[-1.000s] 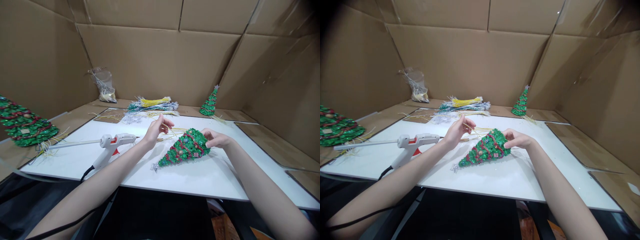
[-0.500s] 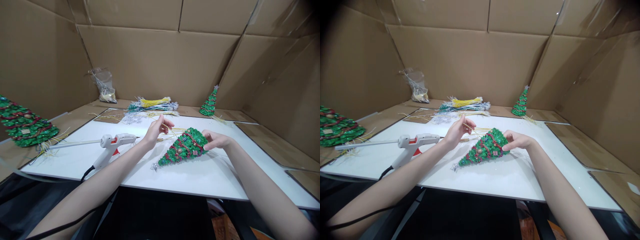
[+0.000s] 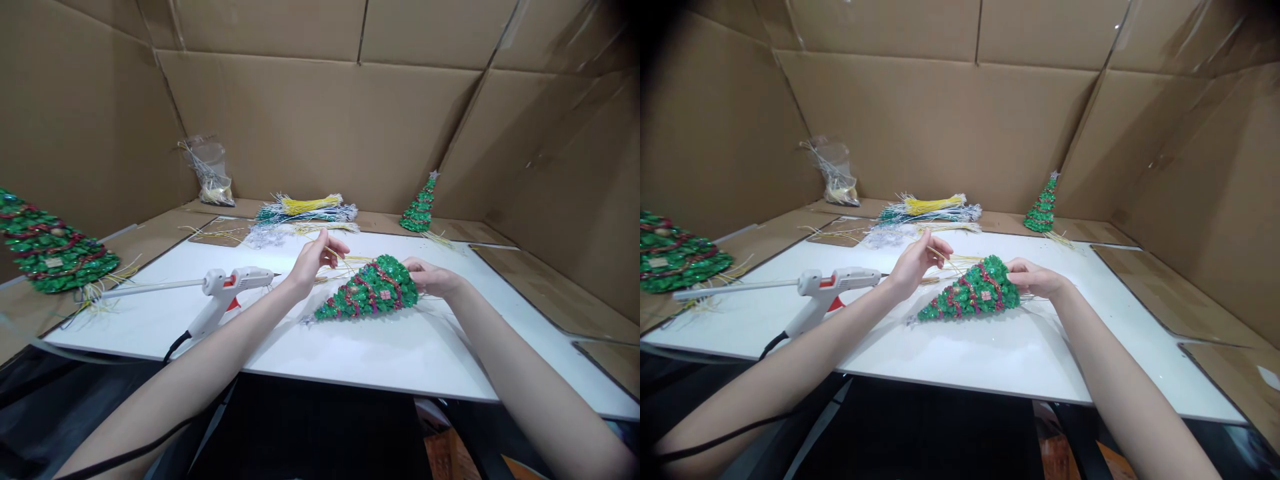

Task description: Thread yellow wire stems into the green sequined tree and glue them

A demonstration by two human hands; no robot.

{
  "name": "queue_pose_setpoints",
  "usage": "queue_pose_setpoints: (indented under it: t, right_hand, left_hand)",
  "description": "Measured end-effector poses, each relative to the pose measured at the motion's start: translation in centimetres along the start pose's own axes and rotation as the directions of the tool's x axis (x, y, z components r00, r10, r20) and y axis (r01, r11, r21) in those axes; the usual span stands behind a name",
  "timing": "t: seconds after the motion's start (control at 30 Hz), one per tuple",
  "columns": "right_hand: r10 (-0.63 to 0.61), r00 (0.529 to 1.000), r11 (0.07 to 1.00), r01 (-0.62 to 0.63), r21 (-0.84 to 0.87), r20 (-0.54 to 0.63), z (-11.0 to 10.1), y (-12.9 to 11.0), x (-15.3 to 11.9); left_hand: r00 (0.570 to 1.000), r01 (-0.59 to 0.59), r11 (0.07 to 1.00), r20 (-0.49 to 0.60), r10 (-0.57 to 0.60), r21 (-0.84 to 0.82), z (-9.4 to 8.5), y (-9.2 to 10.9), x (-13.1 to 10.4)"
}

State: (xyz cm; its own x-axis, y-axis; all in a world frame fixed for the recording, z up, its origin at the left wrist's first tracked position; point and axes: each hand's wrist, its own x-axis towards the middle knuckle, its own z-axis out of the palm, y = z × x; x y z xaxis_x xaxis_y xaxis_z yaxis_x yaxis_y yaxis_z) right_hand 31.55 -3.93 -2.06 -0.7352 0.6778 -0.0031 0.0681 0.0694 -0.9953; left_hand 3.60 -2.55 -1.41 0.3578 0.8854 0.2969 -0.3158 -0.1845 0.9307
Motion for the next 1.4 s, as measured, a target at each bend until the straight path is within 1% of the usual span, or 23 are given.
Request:
queue_pose_setpoints:
  t: [0.17,0.33,0.5,0.63,0.73,0.87,0.97,1.1,1.2,1.33,1.4]
  right_hand:
    - [0.049,0.998,0.998,-0.049,0.028,-0.026,-0.1,-0.1,-0.2]
    - [0.011,0.997,1.0,-0.012,0.019,0.073,0.1,-0.6,-0.1]
    - [0.051,0.997,0.998,-0.05,-0.028,0.059,0.0,-0.8,-0.1]
    - [0.059,0.993,0.998,-0.056,-0.039,0.101,-0.3,-0.8,-0.2]
    - [0.108,0.987,0.993,-0.102,-0.059,0.115,-0.5,-0.6,-0.3]
    - [0.183,0.979,0.981,-0.175,-0.085,0.095,-0.6,-0.4,-0.5]
    - [0.158,0.984,0.981,-0.148,-0.122,0.078,-0.4,-0.6,-0.4]
    - [0.056,0.994,0.989,-0.042,-0.142,0.095,-0.2,-0.9,-0.2]
    - [-0.001,0.999,0.99,0.009,-0.139,0.054,-0.2,-0.7,-0.3]
    - [0.025,0.997,0.991,-0.035,-0.132,-0.076,-0.7,0.1,-0.4]
    - [0.029,0.993,0.99,-0.044,-0.132,-0.114,-0.9,0.4,-0.4]
  left_hand:
    - [1.0,-0.009,1.0,-0.001,0.009,0.012,0.0,0.0,0.0]
    - [1.0,-0.01,0.999,-0.009,0.01,0.03,0.0,0.0,0.0]
    - [1.0,-0.007,0.999,-0.011,0.007,0.036,0.1,0.0,-0.1]
    - [1.0,-0.001,0.999,-0.019,0.002,0.049,0.1,0.1,-0.1]
    - [1.0,-0.002,0.999,-0.013,0.003,0.043,0.1,0.1,-0.1]
    - [1.0,-0.009,1.0,-0.014,0.009,0.03,0.1,0.1,-0.2]
    - [1.0,-0.01,1.0,-0.011,0.01,0.03,0.1,0.2,-0.2]
    - [1.0,-0.014,0.999,-0.004,0.014,0.03,0.1,0.2,-0.2]
    - [1.0,-0.019,0.999,-0.005,0.019,0.03,0.1,0.2,-0.2]
    - [1.0,-0.014,0.999,-0.004,0.014,0.029,0.1,0.2,-0.1]
    - [1.0,-0.012,0.999,-0.004,0.012,0.034,0.0,0.1,-0.1]
